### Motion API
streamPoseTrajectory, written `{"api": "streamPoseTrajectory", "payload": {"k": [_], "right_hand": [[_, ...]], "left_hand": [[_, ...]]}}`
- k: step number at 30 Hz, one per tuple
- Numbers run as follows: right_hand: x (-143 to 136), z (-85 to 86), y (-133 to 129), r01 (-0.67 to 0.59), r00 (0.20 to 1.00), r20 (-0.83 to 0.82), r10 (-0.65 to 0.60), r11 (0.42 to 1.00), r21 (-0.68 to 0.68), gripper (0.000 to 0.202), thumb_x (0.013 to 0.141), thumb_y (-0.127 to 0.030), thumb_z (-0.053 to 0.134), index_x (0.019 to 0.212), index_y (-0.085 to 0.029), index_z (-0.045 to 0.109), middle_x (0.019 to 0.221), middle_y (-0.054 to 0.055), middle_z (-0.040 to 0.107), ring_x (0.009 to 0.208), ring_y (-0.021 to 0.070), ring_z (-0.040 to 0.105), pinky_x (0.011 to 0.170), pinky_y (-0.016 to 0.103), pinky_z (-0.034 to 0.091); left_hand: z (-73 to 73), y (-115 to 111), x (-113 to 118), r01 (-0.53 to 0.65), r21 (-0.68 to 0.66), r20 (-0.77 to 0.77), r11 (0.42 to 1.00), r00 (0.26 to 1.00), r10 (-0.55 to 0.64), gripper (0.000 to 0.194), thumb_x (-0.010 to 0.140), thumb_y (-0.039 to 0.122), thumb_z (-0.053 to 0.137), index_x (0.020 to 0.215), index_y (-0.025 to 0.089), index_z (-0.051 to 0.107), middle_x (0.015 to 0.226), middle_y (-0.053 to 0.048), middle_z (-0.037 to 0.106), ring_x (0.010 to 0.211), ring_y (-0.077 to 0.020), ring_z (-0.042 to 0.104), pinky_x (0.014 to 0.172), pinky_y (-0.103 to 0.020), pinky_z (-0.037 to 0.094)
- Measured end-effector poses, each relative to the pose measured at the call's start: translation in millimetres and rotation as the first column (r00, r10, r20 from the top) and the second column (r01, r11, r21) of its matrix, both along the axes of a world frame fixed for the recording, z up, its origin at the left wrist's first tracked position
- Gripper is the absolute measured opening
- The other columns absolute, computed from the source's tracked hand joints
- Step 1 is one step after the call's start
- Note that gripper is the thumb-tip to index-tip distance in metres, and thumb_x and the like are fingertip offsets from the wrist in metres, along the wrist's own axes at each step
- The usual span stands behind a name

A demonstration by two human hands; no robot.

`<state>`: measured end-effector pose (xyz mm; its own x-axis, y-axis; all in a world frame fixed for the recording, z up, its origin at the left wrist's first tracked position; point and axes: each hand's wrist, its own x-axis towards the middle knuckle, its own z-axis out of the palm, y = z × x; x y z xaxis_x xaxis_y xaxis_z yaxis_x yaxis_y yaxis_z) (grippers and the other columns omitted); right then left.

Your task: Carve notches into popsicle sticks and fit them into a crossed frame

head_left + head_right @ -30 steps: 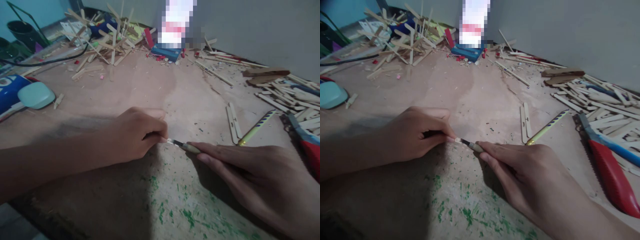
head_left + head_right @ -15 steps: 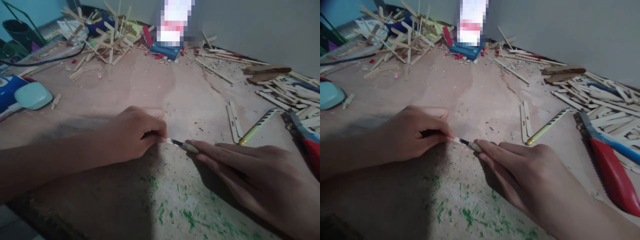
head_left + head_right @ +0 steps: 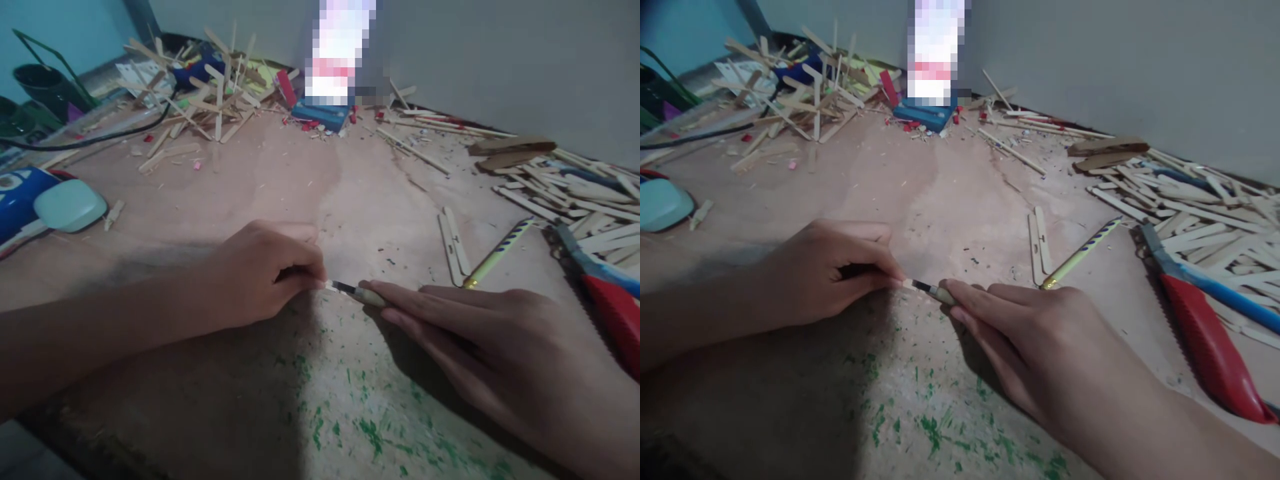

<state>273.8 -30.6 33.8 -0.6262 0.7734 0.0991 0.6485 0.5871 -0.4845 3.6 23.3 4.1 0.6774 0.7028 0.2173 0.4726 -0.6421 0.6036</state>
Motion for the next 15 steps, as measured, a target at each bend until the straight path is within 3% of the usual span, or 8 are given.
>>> {"api": "streamPoseTrajectory", "payload": {"k": [5,11,15], "right_hand": [[4.6,0.3,2.9,-0.008,1.000,0.029,0.008,1.000,0.023,0.032,0.106,-0.029,0.052,0.129,-0.020,0.073,0.112,0.003,0.081,0.075,0.0185,0.079,0.058,0.028,0.062],[3.5,-2.7,5.4,0.049,0.999,-0.022,-0.050,0.998,-0.030,0.029,0.105,-0.030,0.055,0.126,-0.027,0.075,0.113,-0.005,0.080,0.084,0.0148,0.080,0.067,0.021,0.066],[-0.1,-3.6,-0.3,0.068,0.997,-0.026,-0.070,0.996,-0.053,0.025,0.105,-0.029,0.055,0.121,-0.030,0.074,0.111,-0.006,0.081,0.076,0.0123,0.078,0.060,0.020,0.062]], "left_hand": [[2.6,0.1,0.7,-0.019,-0.011,-0.016,1.000,1.000,0.019,0.015,0.093,0.011,0.070,0.085,0.020,0.079,0.071,0.006,0.064,0.061,-0.0059,0.056,0.060,-0.021,0.036],[4.7,-0.7,1.5,-0.016,-0.003,-0.018,1.000,1.000,0.016,0.012,0.092,0.013,0.074,0.085,0.021,0.080,0.072,0.006,0.067,0.062,-0.0064,0.060,0.059,-0.021,0.037],[4.8,-1.5,1.3,-0.021,0.003,-0.004,1.000,1.000,0.021,0.012,0.091,0.012,0.076,0.083,0.019,0.079,0.071,0.006,0.065,0.062,-0.0051,0.058,0.059,-0.020,0.036]]}}
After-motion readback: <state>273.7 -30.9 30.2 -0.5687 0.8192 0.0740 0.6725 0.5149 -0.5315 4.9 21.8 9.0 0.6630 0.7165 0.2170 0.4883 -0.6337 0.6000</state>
